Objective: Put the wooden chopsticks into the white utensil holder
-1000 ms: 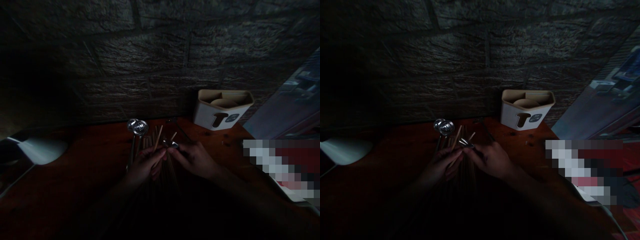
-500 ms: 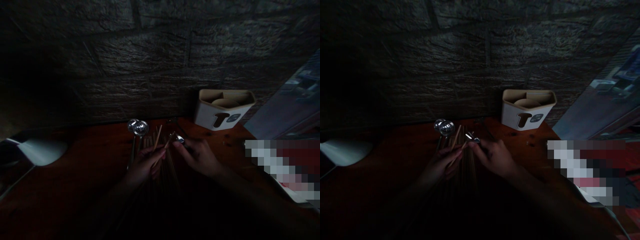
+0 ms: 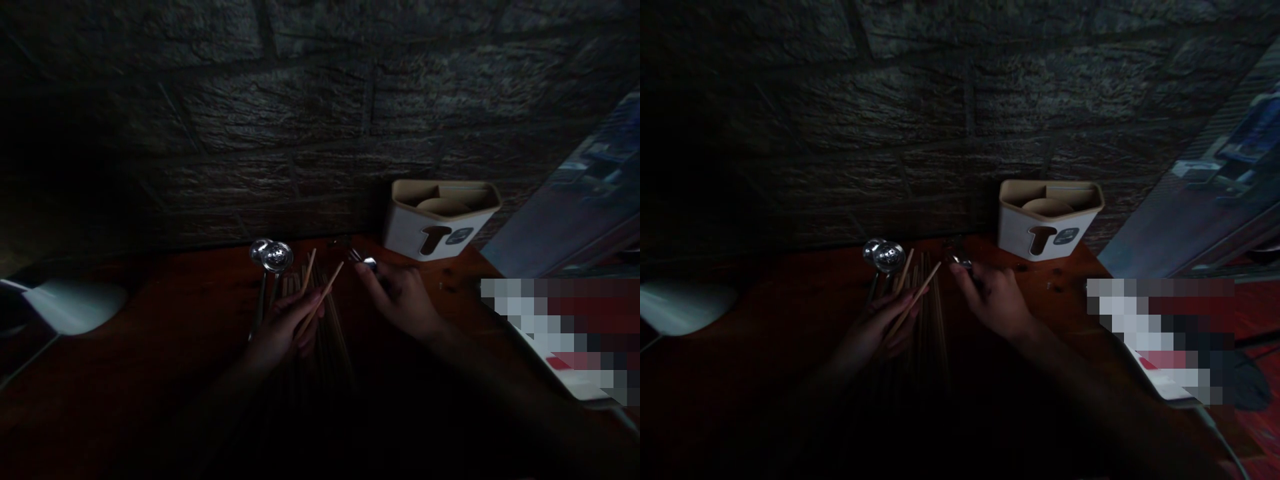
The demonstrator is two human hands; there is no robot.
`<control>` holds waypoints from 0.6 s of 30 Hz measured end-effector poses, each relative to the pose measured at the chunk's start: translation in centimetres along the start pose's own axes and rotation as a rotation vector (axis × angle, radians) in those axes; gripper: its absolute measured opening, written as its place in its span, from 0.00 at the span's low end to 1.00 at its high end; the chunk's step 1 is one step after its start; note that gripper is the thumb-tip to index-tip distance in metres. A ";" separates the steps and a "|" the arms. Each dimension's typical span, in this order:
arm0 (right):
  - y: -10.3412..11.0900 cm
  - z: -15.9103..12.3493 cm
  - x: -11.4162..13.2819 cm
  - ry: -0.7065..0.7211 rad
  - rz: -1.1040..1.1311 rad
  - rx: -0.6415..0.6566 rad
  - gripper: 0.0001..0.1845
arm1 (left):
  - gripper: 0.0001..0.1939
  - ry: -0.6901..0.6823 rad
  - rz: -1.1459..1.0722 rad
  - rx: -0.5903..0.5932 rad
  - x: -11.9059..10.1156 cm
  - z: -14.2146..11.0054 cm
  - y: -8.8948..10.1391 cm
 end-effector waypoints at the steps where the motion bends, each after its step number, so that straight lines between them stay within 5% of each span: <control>1: -0.6 -0.3 0.9 0.043 0.035 0.039 0.22 | 0.16 0.005 0.004 0.008 0.1 0.1 0.0; 5: -2.8 -1.0 2.0 0.160 0.112 0.236 0.17 | 0.12 -0.002 0.034 0.019 0.2 0.1 0.1; 12: 0.2 1.1 -4.0 -0.112 -0.164 0.019 0.24 | 0.13 -0.027 0.028 0.033 -0.5 -0.7 -0.6; 18: 0.2 0.1 0.1 0.046 0.021 0.001 0.23 | 0.14 -0.052 0.037 0.003 -0.3 -0.3 0.1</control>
Point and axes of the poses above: each hand's wrist, its own z-axis towards the middle knuckle, its own y-axis out of the back of the hand, x = y × z, the point moved 7 cm from there along z, towards the middle knuckle, and after that the axes turned 6 degrees about x, right-handed, at the moved point
